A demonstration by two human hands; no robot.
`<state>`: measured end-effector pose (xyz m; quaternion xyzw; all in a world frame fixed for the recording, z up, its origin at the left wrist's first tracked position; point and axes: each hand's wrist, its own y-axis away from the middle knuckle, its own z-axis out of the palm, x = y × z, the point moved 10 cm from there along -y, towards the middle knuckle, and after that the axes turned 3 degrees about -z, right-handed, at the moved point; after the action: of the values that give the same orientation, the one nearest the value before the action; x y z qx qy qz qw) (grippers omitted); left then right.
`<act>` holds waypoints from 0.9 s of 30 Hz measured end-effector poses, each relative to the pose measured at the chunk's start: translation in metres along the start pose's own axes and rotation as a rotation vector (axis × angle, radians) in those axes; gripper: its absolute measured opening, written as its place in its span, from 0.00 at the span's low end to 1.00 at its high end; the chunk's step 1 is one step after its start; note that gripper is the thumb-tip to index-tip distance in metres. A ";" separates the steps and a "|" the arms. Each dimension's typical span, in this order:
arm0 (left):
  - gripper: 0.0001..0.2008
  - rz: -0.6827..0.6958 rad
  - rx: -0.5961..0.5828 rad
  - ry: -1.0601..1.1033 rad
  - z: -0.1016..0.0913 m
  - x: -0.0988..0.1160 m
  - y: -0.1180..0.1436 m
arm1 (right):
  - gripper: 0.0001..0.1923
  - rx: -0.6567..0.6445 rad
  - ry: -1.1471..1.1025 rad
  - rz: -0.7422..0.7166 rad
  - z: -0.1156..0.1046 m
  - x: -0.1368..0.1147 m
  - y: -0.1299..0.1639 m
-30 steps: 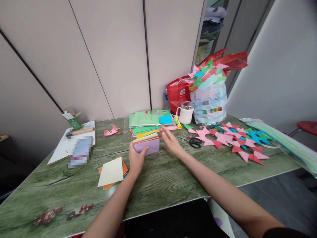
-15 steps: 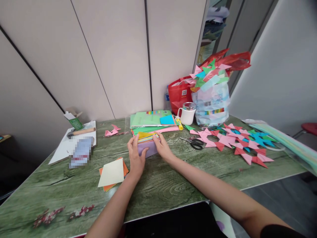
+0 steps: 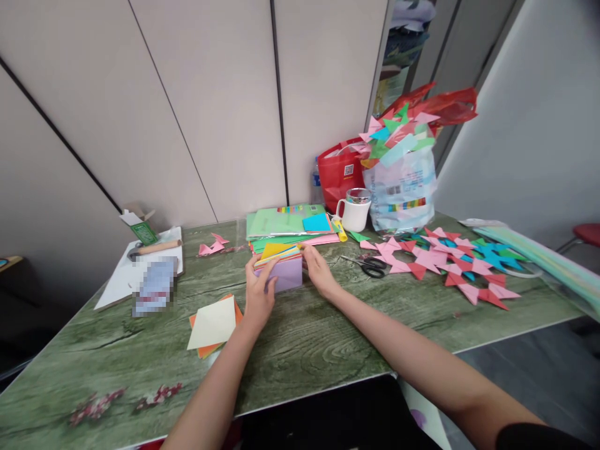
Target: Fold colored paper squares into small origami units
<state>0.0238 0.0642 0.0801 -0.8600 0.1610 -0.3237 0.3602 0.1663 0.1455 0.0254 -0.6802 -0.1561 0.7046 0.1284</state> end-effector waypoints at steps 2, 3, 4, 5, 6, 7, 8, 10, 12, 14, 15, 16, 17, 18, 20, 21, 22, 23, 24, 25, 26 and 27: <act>0.18 -0.008 0.010 0.012 -0.001 -0.001 0.000 | 0.26 0.010 -0.056 0.028 -0.002 0.002 0.000; 0.18 -0.009 0.012 0.022 -0.001 -0.001 -0.001 | 0.26 0.015 -0.083 0.035 -0.002 0.003 0.000; 0.18 -0.006 0.013 0.034 -0.002 0.000 -0.001 | 0.25 0.019 -0.109 0.039 -0.002 0.003 0.000; 0.18 0.000 0.012 0.046 -0.002 0.000 -0.001 | 0.25 0.021 -0.131 0.043 -0.001 0.003 0.000; 0.18 0.009 0.010 0.056 -0.002 0.001 -0.002 | 0.24 0.022 -0.149 0.045 -0.001 0.003 0.000; 0.18 0.018 0.009 0.065 -0.003 0.002 -0.002 | 0.24 0.024 -0.163 0.048 -0.001 0.003 0.000; 0.18 0.024 0.007 0.073 -0.003 0.002 -0.002 | 0.23 0.026 -0.173 0.051 -0.001 0.003 0.000; 0.17 0.018 0.008 0.087 -0.003 0.001 -0.002 | 0.22 0.025 -0.181 0.053 -0.001 0.004 0.000; 0.18 -0.008 0.019 0.105 -0.004 -0.001 -0.002 | 0.22 0.004 -0.171 0.041 0.000 0.005 0.000; 0.22 -0.064 0.037 0.131 -0.006 -0.006 -0.002 | 0.24 -0.068 -0.143 0.015 0.007 0.004 0.002; 0.26 -0.110 0.050 0.154 -0.007 -0.011 -0.002 | 0.27 -0.120 -0.117 -0.003 0.011 0.004 0.003; 0.30 -0.167 0.060 0.185 -0.007 -0.017 -0.001 | 0.29 -0.172 -0.079 -0.023 0.016 0.003 0.005; 0.32 -0.231 0.067 0.217 -0.007 -0.024 0.000 | 0.31 -0.215 -0.033 -0.043 0.020 0.003 0.007; 0.32 -0.290 0.072 0.249 -0.006 -0.030 0.001 | 0.30 -0.242 0.016 -0.059 0.022 0.004 0.009; 0.29 -0.372 0.072 0.307 -0.002 -0.040 0.003 | 0.25 -0.251 0.090 -0.086 0.023 0.003 0.011; 0.27 -0.396 0.071 0.338 -0.001 -0.043 0.004 | 0.22 -0.250 0.096 -0.099 0.023 0.002 0.012; 0.25 -0.416 0.078 0.375 0.000 -0.046 0.004 | 0.20 -0.252 0.075 -0.112 0.023 0.000 0.012; 0.24 -0.434 0.091 0.420 0.000 -0.048 0.004 | 0.20 -0.258 0.035 -0.124 0.024 -0.002 0.011; 0.24 -0.452 0.105 0.467 0.000 -0.049 0.004 | 0.22 -0.265 -0.011 -0.128 0.025 -0.003 0.010; 0.25 -0.475 0.114 0.508 0.001 -0.051 0.005 | 0.23 -0.268 -0.053 -0.118 0.025 -0.003 0.009; 0.26 -0.501 0.115 0.538 0.002 -0.053 0.005 | 0.26 -0.259 -0.077 -0.092 0.024 0.000 0.007; 0.27 -0.531 0.108 0.558 0.004 -0.056 0.006 | 0.28 -0.237 -0.075 -0.054 0.022 0.004 0.006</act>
<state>-0.0149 0.0902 0.0489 -0.7305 0.0072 -0.6351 0.2510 0.1448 0.1411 0.0199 -0.6592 -0.2609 0.7026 0.0600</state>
